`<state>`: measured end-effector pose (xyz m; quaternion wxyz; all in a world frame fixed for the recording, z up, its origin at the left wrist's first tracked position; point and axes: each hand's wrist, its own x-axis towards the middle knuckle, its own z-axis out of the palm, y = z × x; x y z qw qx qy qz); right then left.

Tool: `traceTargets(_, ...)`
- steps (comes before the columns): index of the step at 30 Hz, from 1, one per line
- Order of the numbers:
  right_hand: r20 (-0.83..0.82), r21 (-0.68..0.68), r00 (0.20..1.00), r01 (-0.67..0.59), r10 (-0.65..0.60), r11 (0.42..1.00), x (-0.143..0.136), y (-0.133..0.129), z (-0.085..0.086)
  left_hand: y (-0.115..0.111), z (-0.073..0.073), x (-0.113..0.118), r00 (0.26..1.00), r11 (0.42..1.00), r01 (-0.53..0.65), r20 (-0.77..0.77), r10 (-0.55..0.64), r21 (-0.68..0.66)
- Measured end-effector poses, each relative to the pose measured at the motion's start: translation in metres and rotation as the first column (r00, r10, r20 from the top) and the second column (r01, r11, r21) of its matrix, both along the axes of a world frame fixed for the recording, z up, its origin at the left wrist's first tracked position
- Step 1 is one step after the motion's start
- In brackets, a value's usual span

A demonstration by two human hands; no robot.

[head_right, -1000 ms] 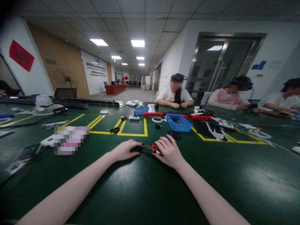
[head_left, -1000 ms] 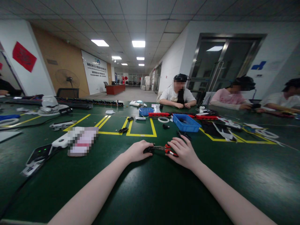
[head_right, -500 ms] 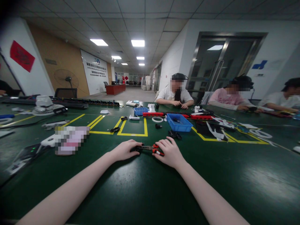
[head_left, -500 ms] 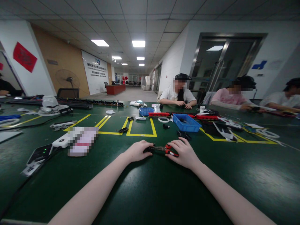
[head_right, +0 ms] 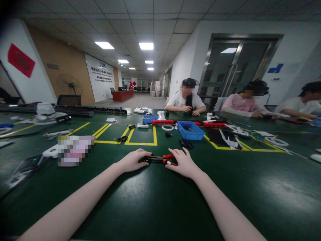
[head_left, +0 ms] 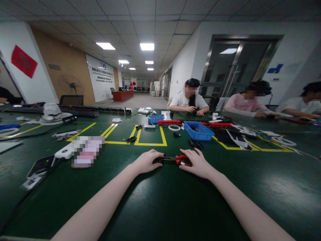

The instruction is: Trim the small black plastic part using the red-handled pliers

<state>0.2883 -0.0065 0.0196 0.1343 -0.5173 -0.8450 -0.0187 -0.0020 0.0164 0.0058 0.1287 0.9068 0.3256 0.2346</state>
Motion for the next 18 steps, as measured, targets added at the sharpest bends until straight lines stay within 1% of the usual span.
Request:
traceTargets(2, 0.007, -0.049, 1.0, 0.026, -0.026, 0.998, 0.004, 0.001, 0.0, 0.0, 0.0, 0.0, 1.0, 1.0, 0.005, -0.001, -0.005, -0.001)
traceTargets(11, -0.018, -0.075, 0.999, 0.039, -0.04, 0.996, 0.008, 0.002, 0.003, -0.001, 0.002, -0.001, 1.0, 1.0, 0.008, -0.022, -0.007, 0.006)
traceTargets(15, -0.05, -0.065, 0.998, 0.041, -0.045, 0.997, 0.004, -0.004, 0.007, 0.0, 0.001, -0.001, 1.0, 1.0, -0.006, -0.023, 0.006, -0.002)
traceTargets(18, -0.04, -0.025, 0.999, 0.021, -0.022, 0.999, 0.003, -0.006, 0.009, 0.001, 0.0, -0.001, 1.0, 1.0, -0.002, -0.011, 0.002, 0.009)
